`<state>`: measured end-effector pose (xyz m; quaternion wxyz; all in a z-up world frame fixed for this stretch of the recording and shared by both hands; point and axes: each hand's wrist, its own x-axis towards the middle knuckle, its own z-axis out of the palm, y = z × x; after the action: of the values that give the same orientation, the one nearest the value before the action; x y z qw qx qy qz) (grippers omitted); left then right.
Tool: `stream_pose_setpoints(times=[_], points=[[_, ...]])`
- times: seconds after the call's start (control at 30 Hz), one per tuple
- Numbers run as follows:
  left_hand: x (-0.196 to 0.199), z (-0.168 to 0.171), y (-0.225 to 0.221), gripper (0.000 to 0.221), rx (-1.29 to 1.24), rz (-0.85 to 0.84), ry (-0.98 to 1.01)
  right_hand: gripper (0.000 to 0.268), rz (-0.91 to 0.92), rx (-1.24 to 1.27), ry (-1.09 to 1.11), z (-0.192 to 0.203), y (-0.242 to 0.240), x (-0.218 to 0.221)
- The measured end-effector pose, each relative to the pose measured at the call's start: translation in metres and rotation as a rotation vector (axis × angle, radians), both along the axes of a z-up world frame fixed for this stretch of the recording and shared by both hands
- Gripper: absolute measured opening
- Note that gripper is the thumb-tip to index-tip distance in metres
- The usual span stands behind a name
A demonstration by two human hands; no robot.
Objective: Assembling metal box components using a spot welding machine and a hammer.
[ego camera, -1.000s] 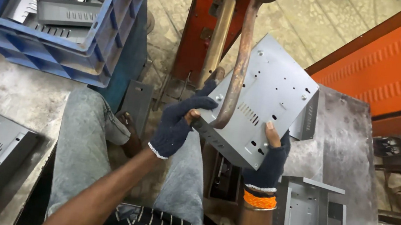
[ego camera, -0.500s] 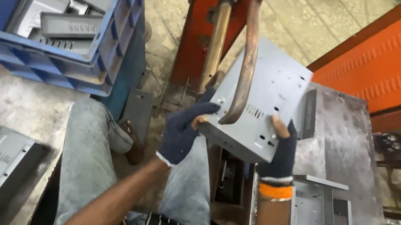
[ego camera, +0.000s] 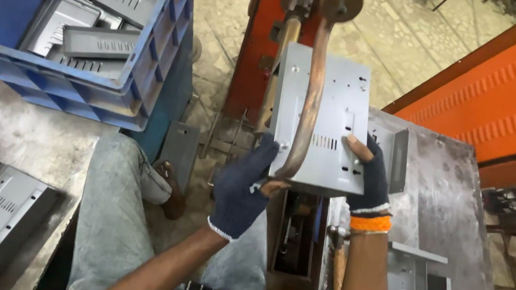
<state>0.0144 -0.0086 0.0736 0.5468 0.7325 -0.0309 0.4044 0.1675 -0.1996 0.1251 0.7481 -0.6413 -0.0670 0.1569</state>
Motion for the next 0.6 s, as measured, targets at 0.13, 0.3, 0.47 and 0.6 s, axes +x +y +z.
stream_pose_setpoints(times=[0.13,0.3,0.47,0.6], points=[[0.008,0.009,0.007,0.056,0.066,0.061,-0.008,0.054,-0.003,-0.016,-0.001,-0.017,-0.004,0.011],[-0.005,0.003,0.008,0.061,-0.059,0.034,0.091,0.053,-0.004,0.028,0.017,0.001,0.008,-0.008],[0.01,-0.017,0.03,0.065,-0.305,-0.169,0.124,0.053,-0.096,0.067,-0.064,-0.006,0.02,-0.012],[0.001,-0.017,0.051,0.066,-0.309,-0.205,0.287,0.047,-0.031,0.196,0.028,0.011,0.038,-0.033]])
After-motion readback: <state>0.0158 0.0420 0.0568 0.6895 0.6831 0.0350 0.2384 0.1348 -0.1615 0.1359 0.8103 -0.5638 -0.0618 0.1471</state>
